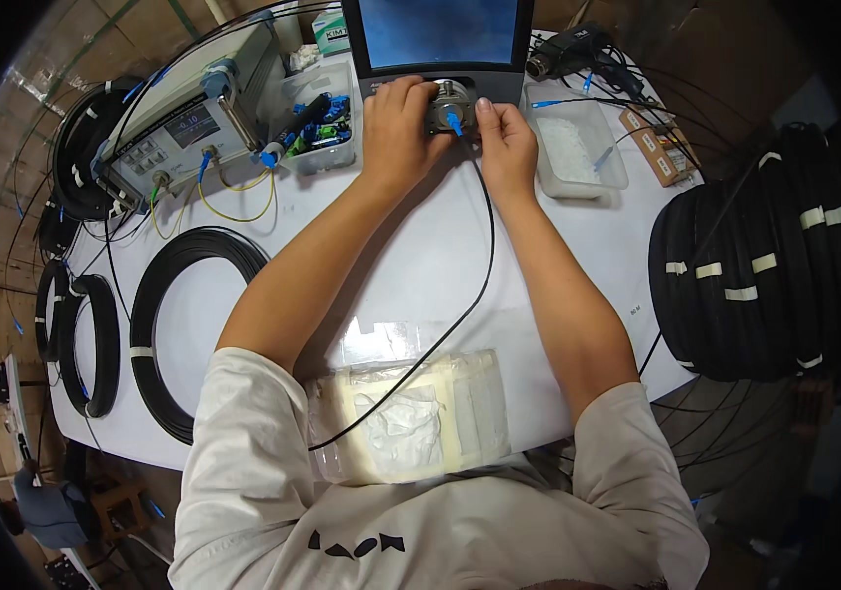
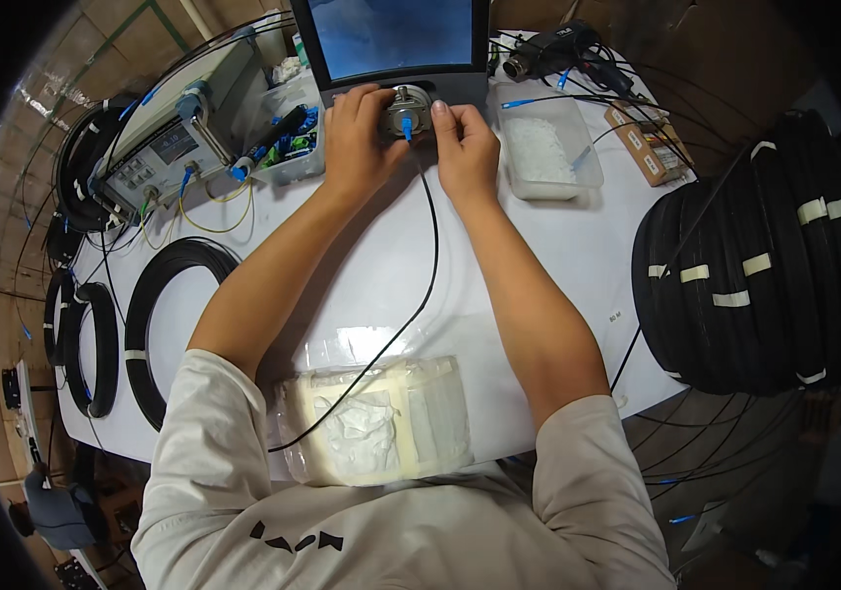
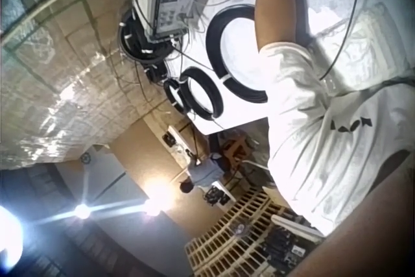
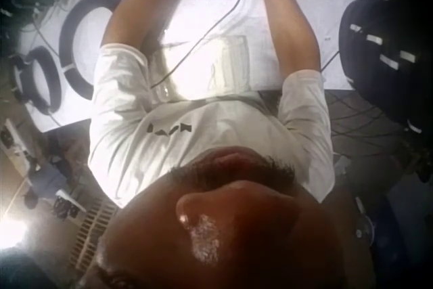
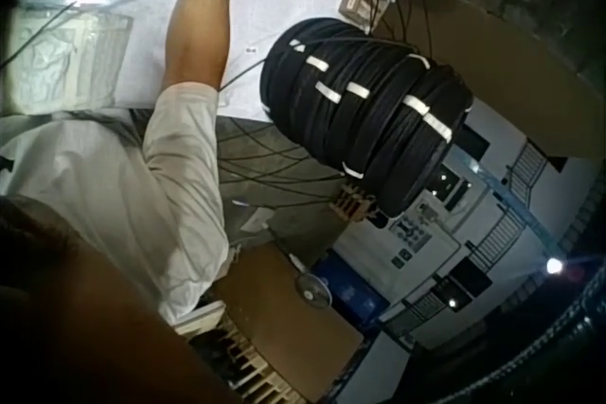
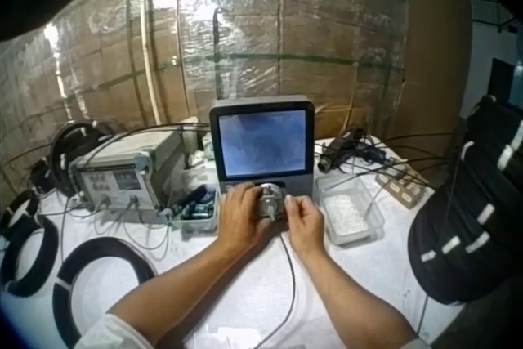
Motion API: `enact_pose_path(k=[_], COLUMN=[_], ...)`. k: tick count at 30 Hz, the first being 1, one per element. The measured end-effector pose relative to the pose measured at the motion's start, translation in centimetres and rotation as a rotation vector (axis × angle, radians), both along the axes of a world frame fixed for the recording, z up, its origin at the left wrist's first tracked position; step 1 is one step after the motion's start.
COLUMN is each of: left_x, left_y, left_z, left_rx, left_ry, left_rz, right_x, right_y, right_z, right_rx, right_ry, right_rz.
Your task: Inspecting an electronic component using a probe while observing results on a monitor.
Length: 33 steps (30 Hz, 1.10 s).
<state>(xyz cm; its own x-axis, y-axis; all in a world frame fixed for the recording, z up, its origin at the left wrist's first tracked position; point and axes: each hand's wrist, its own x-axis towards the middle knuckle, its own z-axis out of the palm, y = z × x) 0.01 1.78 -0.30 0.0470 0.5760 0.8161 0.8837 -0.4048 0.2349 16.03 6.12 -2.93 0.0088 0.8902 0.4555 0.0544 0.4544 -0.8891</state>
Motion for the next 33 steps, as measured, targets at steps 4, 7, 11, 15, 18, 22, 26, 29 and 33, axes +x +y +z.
enact_pose_path(k=[4,7,11,15,18,22,26,29,33], left_x=[-0.7,-0.7,-0.6,-0.8,-0.6,-0.7,-0.7,-0.6,-0.8], left_y=[0.0,-0.2,-0.2,-0.2,-0.2,-0.2,-0.4,-0.4,-0.4], left_z=[0.4,0.5,0.3,0.3,0.3,0.2,0.3,0.4,0.5], left_rx=[0.022,0.001,-0.011,-0.026,-0.021,-0.019,-0.022,-0.045,-0.047], left_ry=[0.046,0.074,0.045,0.027,0.026,0.026,0.028,0.012,0.015], left_rz=[-0.055,-0.072,-0.084,-0.079,-0.077,-0.083,-0.094,-0.093,-0.100], right_x=[-0.1,-0.1,-0.2,0.5,0.6,0.2,1.0,1.0,0.7], right_y=[0.0,0.1,-0.1,-0.2,-0.2,-0.2,-0.5,-0.2,-0.7], right_z=[-0.1,-0.4,0.2,1.2,1.0,1.1,2.0,1.1,1.2], right_rx=[0.018,0.051,0.061,-0.118,-0.074,-0.008,-0.222,-0.110,-0.012], right_ry=[0.039,0.096,0.175,0.015,0.010,0.207,-0.042,-0.051,0.128], right_rz=[0.027,0.029,0.068,0.033,0.067,0.143,0.115,0.103,0.189])
